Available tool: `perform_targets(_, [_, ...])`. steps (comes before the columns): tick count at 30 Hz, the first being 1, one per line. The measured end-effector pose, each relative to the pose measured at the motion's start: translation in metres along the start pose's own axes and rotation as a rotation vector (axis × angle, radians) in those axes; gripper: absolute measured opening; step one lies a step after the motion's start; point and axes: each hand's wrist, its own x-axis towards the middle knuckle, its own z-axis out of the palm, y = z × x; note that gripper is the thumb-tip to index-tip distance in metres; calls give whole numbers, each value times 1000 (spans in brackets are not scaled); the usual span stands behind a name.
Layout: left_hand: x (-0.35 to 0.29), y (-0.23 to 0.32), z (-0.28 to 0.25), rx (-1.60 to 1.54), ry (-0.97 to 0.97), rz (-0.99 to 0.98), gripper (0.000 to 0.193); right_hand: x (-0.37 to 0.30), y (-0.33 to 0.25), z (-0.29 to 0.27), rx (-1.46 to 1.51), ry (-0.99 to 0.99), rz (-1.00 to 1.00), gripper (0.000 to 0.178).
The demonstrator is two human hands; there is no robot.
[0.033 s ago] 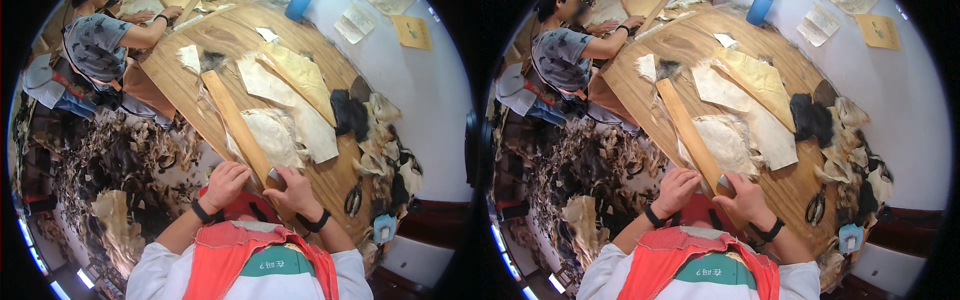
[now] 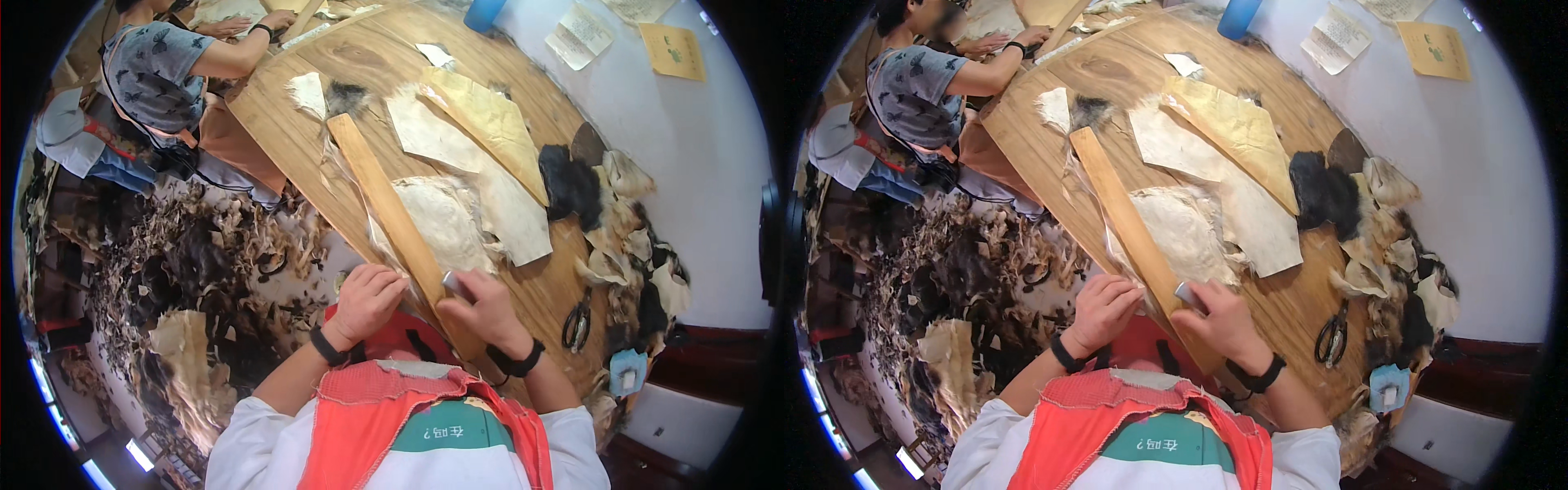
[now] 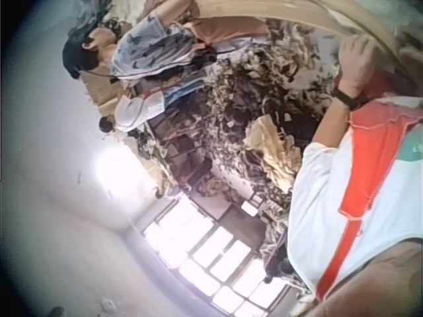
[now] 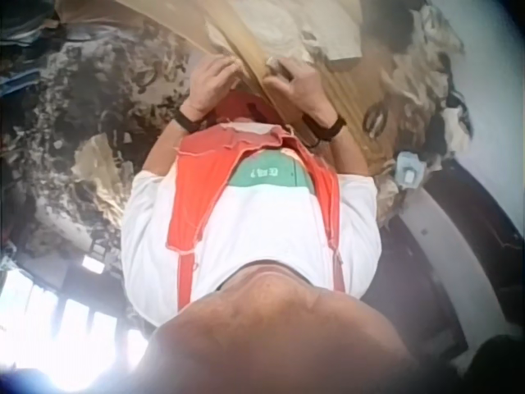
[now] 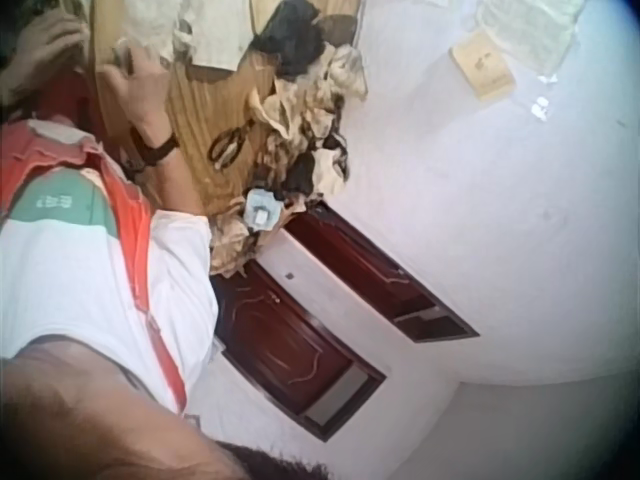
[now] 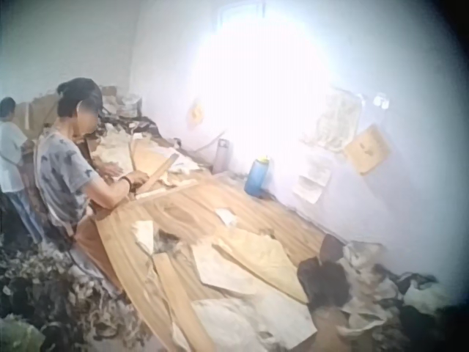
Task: Shaping and trimming processed animal skins and fur pieces on a workbench using a knife and wooden templates.
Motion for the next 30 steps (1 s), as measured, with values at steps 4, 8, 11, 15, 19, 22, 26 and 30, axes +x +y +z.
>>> perform_targets(4, [5, 8, -8, -72, 33, -93, 33, 22, 27, -36, 1347, -91, 52, 29])
perform_targets(8, [10, 3, -1, -46, -21, -111, 31, 47, -26, -6, 1388, 176, 117, 29])
perform_targets(11, [5, -3, 7, 42, -5, -28, 30, 60, -14, 24, 1051, -51, 240, 22])
perform_targets(15, [0, -4, 3, 46, -34, -6, 26, 73, -9, 51, 439, 99, -230, 18])
perform_targets(19, [1, -3, 1, 58, 0, -1, 23, 76, -6, 60, 237, 186, -372, 20])
perform_targets(22, [5, -4, 2, 25, 26, -20, 24, 73, -13, 64, 232, 247, -354, 20])
perform_targets(26, [10, -2, 1, 7, 19, -104, 26, 68, -16, 62, 220, 240, -356, 22])
perform_targets(30, [15, -5, -4, -132, 76, -232, 19, 57, -13, 58, 165, 223, -412, 23])
